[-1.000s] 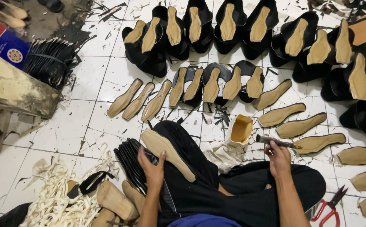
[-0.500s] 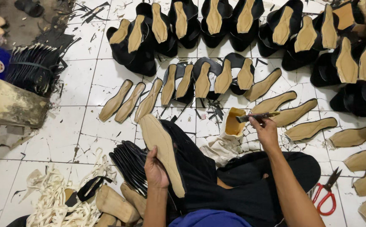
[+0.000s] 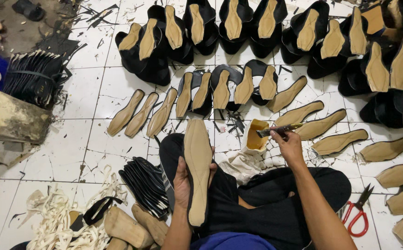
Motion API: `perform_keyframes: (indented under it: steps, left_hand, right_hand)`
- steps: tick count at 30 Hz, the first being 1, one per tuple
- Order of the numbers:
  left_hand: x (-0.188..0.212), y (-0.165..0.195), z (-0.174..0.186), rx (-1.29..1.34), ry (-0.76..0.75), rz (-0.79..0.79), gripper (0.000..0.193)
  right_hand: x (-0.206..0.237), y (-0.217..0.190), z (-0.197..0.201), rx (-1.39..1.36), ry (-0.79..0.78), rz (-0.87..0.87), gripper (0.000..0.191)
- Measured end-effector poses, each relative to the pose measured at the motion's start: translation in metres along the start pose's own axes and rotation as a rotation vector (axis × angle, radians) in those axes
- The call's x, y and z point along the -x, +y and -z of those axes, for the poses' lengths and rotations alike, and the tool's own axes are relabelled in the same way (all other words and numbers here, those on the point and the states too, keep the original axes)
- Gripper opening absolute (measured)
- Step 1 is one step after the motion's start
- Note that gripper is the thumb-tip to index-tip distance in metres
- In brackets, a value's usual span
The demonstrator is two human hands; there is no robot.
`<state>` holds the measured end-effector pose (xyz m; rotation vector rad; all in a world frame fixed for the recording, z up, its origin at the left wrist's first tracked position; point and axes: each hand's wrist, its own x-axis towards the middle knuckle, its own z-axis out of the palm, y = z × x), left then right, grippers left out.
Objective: The person sits on the workshop floor and applies glue with a brush to the underside of shoe insoles one at a time, dipping the brush into a glue container, then places the coated insole onto the floor with rows of other finished insoles and shoe uppers.
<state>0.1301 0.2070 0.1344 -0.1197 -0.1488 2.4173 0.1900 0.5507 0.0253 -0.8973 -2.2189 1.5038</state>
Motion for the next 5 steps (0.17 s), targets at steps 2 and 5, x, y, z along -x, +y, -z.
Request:
perform_keyframes:
  steps: [2, 5]
  left_hand:
    - [0.0006, -0.0028, -0.0008, -0.089, 0.070, -0.010, 0.060]
    - [0.0007, -0.0069, -0.0003, -0.171, 0.125, -0.021, 0.063]
  right_hand:
    - [-0.0002, 0.0015, 0.0014, 0.004, -0.003, -0.030, 0.026]
    - [0.0006, 0.0061, 0.0021, -0.012, -0.011, -0.021, 0.027]
